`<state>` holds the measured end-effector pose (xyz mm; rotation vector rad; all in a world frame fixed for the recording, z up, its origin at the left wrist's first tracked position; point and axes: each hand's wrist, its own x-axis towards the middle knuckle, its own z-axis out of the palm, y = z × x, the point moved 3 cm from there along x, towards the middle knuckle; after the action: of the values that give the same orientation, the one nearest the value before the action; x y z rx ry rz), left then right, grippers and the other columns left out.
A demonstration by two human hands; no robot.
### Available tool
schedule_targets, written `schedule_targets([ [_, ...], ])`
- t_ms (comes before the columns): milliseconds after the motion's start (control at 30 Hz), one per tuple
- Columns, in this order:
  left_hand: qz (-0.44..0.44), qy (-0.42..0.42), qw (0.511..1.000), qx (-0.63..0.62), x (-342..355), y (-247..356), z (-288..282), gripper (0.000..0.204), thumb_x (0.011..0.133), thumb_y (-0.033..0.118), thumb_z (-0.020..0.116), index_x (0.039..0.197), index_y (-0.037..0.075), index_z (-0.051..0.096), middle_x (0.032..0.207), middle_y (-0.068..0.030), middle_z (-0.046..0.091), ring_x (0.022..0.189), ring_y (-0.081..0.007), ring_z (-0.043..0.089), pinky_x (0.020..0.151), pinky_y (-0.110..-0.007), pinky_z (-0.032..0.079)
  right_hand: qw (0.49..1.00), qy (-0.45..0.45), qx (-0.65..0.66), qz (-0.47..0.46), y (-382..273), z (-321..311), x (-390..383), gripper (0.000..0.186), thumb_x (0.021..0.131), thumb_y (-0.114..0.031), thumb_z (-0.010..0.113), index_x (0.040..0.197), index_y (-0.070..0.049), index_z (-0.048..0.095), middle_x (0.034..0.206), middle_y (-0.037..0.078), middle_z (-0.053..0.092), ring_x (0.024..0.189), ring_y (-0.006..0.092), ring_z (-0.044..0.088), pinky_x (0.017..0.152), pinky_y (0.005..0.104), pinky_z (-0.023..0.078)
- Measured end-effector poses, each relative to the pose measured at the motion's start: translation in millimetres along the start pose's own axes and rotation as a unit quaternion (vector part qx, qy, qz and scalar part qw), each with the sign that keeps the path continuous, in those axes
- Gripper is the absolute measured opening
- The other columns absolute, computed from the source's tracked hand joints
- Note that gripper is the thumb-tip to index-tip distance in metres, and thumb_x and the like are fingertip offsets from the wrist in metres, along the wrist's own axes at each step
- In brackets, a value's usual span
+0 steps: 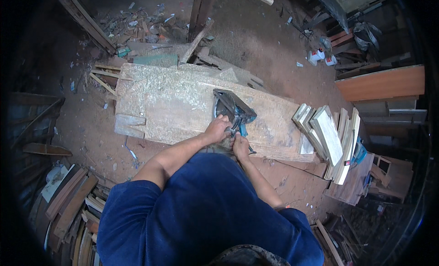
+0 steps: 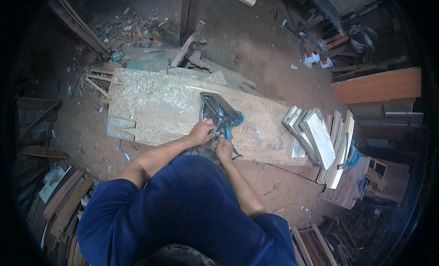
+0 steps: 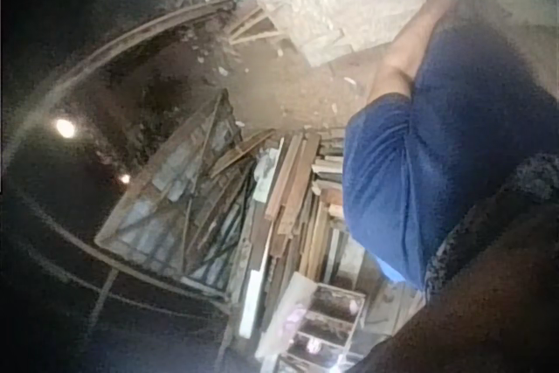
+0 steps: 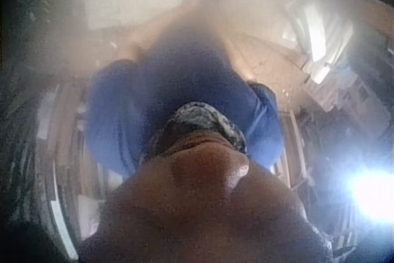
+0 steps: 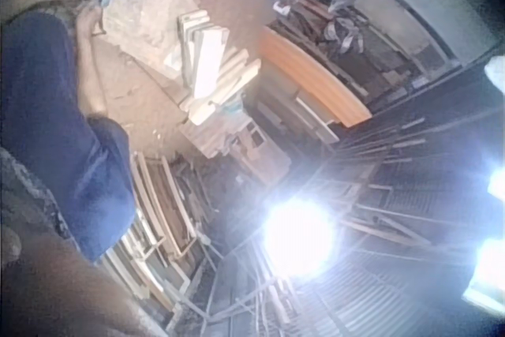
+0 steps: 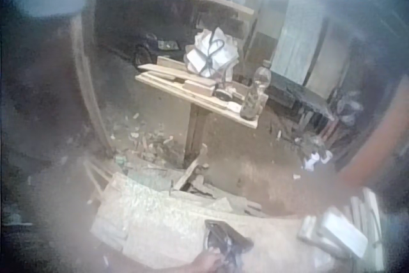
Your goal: The person uses a circular saw to cut a plank of wood on a workbench. They first position the saw and a guide, then make a cut along the plank. After cutting, they pick up the resulting pieces and inspect them.
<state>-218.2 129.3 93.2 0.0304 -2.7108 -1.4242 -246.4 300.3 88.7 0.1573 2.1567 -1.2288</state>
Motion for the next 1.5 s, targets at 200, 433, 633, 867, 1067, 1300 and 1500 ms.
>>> schedule_targets([
  [200,0.0,-0.001,1.0,0.002,-1.5,-0.9,-1.7,0.032,0.073,0.009,0.079,0.102,0.002,0.07,0.099,-0.013,0.057,0.1,-0.0333,0.054,0.089,-0.042,0.046,0.99,0.018,-0.133,-0.045,-32.9,-0.9,-26.5,0.052,0.105,-0.045,0.045,0.086,0.0,0.063,0.07,0.012,0.063,0.06,0.0228,0.061,0.06,0.0374,0.051],
  [433,0.011,-0.001,1.0,0.009,1.6,2.5,-0.9,0.032,0.073,0.01,0.08,0.102,0.003,0.07,0.1,-0.0126,0.057,0.1,-0.0327,0.054,0.087,-0.042,0.047,0.977,-0.088,0.172,0.094,16.6,-3.5,4.5,0.056,0.102,-0.049,0.05,0.087,0.004,0.061,0.077,0.015,0.067,0.075,0.0257,0.066,0.068,0.0412,0.051],
  [633,-0.006,0.002,1.0,0.007,0.4,3.0,-3.1,0.03,0.073,0.01,0.08,0.101,0.003,0.07,0.099,-0.0123,0.057,0.099,-0.0327,0.054,0.086,-0.041,0.047,0.975,0.068,-0.194,-0.089,-31.3,-6.3,-17.0,0.05,0.103,-0.045,0.048,0.085,0.0,0.062,0.071,0.011,0.064,0.072,0.022,0.066,0.066,0.0377,0.052],
  [867,0.003,-0.001,1.0,0.001,2.8,4.7,-4.0,0.032,0.071,0.009,0.081,0.1,0.003,0.07,0.1,-0.0124,0.058,0.099,-0.033,0.054,0.087,-0.042,0.047,0.931,-0.147,0.274,0.193,15.7,-1.9,9.1,0.047,0.103,-0.045,0.046,0.086,-0.004,0.063,0.069,0.008,0.063,0.068,0.0193,0.065,0.063,0.0358,0.052],
  [1067,0.008,0.0,1.0,0.0,1.2,3.0,-4.3,0.032,0.071,0.009,0.08,0.101,0.003,0.07,0.1,-0.0125,0.058,0.099,-0.0335,0.054,0.087,-0.042,0.047,0.987,0.019,-0.157,-0.021,0.3,-10.6,1.9,0.051,0.101,-0.048,0.049,0.083,-0.001,0.062,0.065,0.011,0.062,0.06,0.0226,0.064,0.06,0.0411,0.051],
  [1300,0.013,-0.013,1.0,0.01,2.5,4.7,-6.6,0.029,0.071,0.008,0.078,0.099,0.003,0.071,0.1,-0.0138,0.058,0.1,-0.0344,0.054,0.088,-0.043,0.047,0.941,0.027,-0.289,-0.173,-10.5,-8.7,1.3,0.056,0.104,-0.046,0.043,0.081,0.002,0.06,0.063,0.017,0.061,0.062,0.0242,0.065,0.061,0.041,0.05],
  [1500,0.029,-0.015,0.999,0.021,7.9,8.7,-7.9,0.031,0.072,0.011,0.079,0.099,0.002,0.068,0.101,-0.0142,0.057,0.099,-0.0344,0.053,0.087,-0.043,0.047,0.945,-0.148,0.232,0.177,21.1,0.1,12.7,0.06,0.104,-0.05,0.038,0.09,0.002,0.065,0.075,0.012,0.067,0.072,0.023,0.069,0.068,0.0408,0.055],
])
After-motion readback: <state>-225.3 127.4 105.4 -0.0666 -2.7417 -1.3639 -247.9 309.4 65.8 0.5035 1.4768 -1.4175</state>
